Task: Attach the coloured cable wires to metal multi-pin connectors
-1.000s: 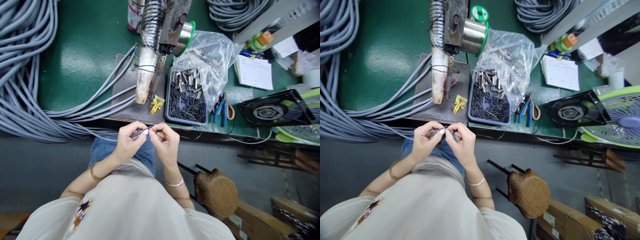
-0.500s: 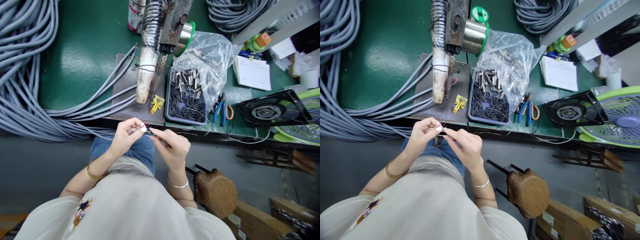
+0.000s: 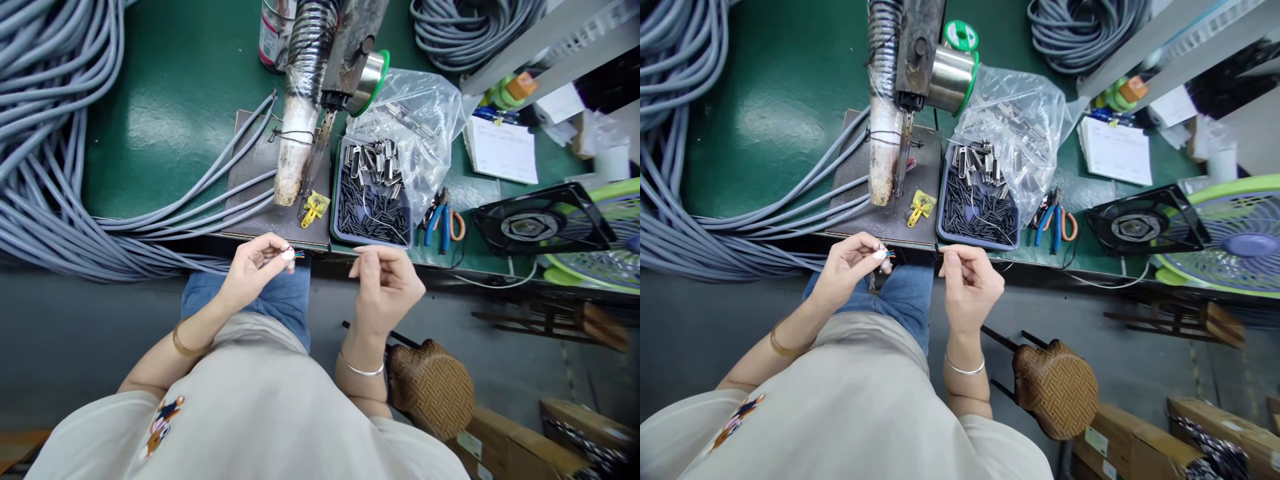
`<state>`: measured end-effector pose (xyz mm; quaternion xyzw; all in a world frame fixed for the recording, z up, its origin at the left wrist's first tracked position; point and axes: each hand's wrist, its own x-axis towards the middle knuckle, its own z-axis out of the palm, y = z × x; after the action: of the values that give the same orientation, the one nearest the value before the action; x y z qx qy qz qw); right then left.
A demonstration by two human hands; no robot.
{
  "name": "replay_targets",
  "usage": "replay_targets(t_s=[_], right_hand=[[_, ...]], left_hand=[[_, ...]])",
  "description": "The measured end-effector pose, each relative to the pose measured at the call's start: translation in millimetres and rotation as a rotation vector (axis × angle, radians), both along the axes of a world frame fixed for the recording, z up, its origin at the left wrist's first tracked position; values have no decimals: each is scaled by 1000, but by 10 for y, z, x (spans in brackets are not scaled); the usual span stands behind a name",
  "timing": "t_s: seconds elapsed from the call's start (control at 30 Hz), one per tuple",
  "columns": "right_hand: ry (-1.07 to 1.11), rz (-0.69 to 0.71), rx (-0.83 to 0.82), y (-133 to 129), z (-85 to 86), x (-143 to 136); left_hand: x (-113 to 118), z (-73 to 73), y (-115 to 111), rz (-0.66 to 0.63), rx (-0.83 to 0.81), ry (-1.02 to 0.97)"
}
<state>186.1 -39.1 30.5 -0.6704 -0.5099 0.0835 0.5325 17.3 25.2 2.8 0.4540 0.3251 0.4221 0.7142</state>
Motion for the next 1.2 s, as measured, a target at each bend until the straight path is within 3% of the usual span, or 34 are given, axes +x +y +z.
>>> replay_targets(t_s=[0.07, 0.17, 0.23, 0.33, 0.5, 0.63, 0.7, 0.77, 0.9, 0.97, 1.1, 1.2], right_hand=[[59, 130, -115, 14, 44, 24], [-73, 399, -265, 70, 48, 19], [-208, 515, -255, 107, 22, -4], [-367, 579, -191, 130, -30, -51], [-428, 458, -114, 101, -116, -96], [-224, 84, -21, 97, -114, 24], [-84, -17, -17, 107, -77, 89], [-21, 99, -83, 122, -31, 100], [-74, 491, -252, 168, 15, -40], [-102, 577, -252, 185, 3, -123], [-54, 528, -237, 180, -35, -159], [145, 240, -103, 179, -28, -69]], left_hand=[[-11, 23, -5, -15, 5, 46], [-19, 69, -4, -31, 61, 105], [-18, 88, 3, -49, 66, 106], [-4, 92, 3, -86, 37, 100], [37, 84, -48, -28, -4, 104], [-5, 46, -56, 18, -24, 48], [-40, 27, -44, 19, -44, 24], [-60, 27, -32, 12, -38, 31], [-40, 82, -17, -5, 9, 74], [-20, 109, -14, -26, 9, 73], [3, 119, -21, -49, -21, 51], [-2, 88, -17, -6, -92, -4]])
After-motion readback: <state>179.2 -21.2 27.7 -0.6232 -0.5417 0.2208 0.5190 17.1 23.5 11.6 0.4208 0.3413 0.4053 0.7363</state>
